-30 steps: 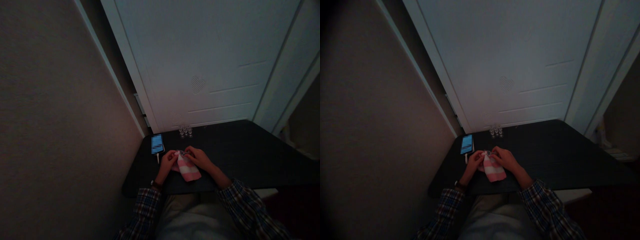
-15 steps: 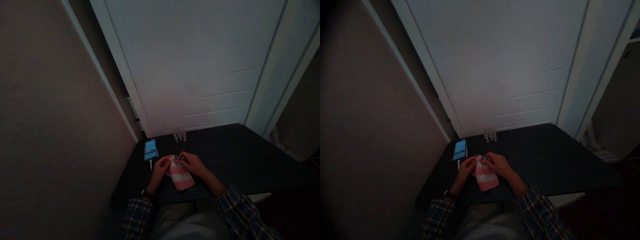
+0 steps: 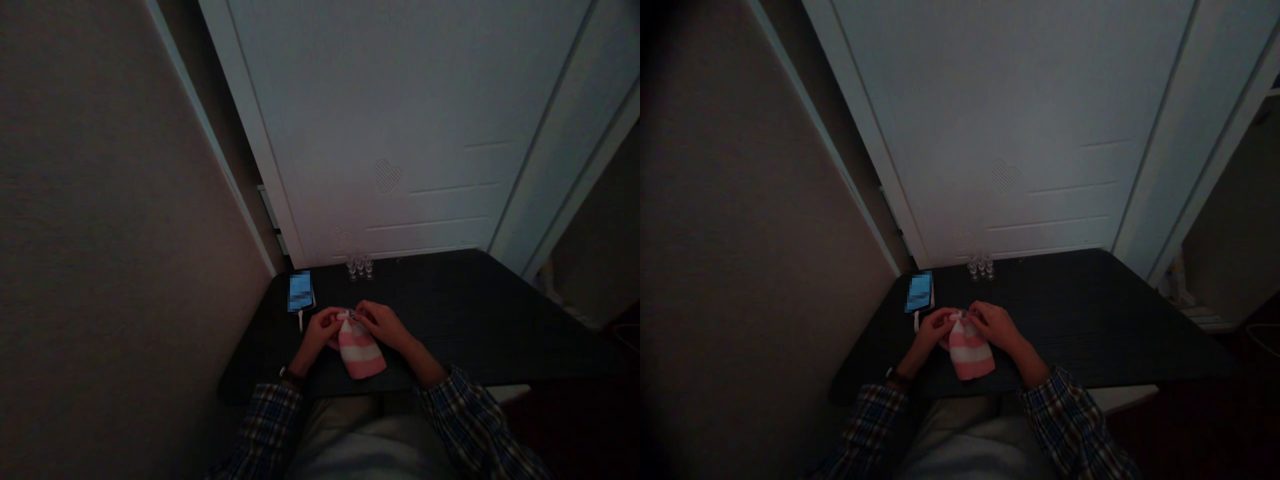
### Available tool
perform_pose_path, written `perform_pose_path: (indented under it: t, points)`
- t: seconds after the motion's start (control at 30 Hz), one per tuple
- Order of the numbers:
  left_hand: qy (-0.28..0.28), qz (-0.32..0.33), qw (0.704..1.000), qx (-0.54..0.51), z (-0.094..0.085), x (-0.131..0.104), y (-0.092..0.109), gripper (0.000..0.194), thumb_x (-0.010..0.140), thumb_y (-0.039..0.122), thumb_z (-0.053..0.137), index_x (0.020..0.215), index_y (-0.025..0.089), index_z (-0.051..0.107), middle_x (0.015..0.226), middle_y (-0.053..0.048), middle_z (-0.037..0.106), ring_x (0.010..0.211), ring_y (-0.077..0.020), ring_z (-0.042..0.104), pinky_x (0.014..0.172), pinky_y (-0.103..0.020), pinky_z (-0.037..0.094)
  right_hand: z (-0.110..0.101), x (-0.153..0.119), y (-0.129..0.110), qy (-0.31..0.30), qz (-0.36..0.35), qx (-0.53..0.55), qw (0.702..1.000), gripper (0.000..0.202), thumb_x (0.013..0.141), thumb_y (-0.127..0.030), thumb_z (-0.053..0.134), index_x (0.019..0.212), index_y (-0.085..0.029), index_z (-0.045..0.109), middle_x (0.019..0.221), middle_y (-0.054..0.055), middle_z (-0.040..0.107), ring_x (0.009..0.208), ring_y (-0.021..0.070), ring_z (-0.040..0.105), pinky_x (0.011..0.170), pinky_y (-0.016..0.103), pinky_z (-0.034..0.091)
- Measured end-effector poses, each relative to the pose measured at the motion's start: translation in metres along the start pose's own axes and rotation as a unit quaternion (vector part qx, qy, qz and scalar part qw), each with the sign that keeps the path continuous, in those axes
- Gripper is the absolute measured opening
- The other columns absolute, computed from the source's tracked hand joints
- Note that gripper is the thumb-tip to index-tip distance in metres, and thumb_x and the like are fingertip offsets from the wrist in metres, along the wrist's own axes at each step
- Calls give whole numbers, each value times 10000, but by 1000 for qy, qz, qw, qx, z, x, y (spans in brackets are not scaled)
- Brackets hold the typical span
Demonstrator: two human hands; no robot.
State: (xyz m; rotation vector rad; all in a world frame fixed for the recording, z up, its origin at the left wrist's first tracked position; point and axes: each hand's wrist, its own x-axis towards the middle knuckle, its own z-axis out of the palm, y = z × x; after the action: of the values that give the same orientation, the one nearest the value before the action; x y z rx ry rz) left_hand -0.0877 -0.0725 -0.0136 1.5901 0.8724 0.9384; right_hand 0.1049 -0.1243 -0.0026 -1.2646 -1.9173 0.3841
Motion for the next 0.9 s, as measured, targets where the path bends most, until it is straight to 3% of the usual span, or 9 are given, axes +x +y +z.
perform_pose_path:
  t: [0.13,0.3,0.53,0.63,0.77,0.9]
  points:
    - [36,47,998,39,-1,1,-2,236,683,306,658,853,142,644,712,-2,619,625,-110,530,555,-190,400,2,0,1,-10,7,18,1000,205,867,-368,457,923,-201,561,743,-1,592,646,117,527,590,214,354]
    - [73,49,995,37,-3,3,-3,268,671,297,663,901,158,655,620,16,586,547,-104,496,512,-198,379,8,3,8,-7,51,94,994,278,846,-399,484,1039,-202,514,703,-16,580,597,109,531,528,199,351]
    - [103,40,994,-5,-3,5,-6,225,619,276,687,806,152,672,750,-32,667,624,-142,583,590,-247,448,12,4,12,-16,53,159,986,281,873,-402,419,939,-178,576,640,-18,561,564,101,517,509,193,361]
    - [85,22,996,-9,-3,4,-4,262,628,285,682,852,149,679,810,-55,686,684,-166,608,625,-265,468,11,4,11,-18,59,190,980,274,867,-397,432,929,-172,576,640,-20,561,556,96,516,519,192,374]
    - [58,44,997,6,-2,2,0,283,670,297,657,910,150,690,1047,-103,656,917,-228,603,764,-302,472,9,4,10,-18,64,214,975,259,864,-389,441,926,-171,566,669,-18,564,561,92,515,528,191,382]
    - [50,51,997,25,-2,0,1,288,683,297,654,926,145,687,1126,-112,620,964,-250,591,763,-310,481,6,3,7,-20,59,224,973,250,859,-388,455,915,-167,558,681,-15,561,576,95,512,536,193,385]
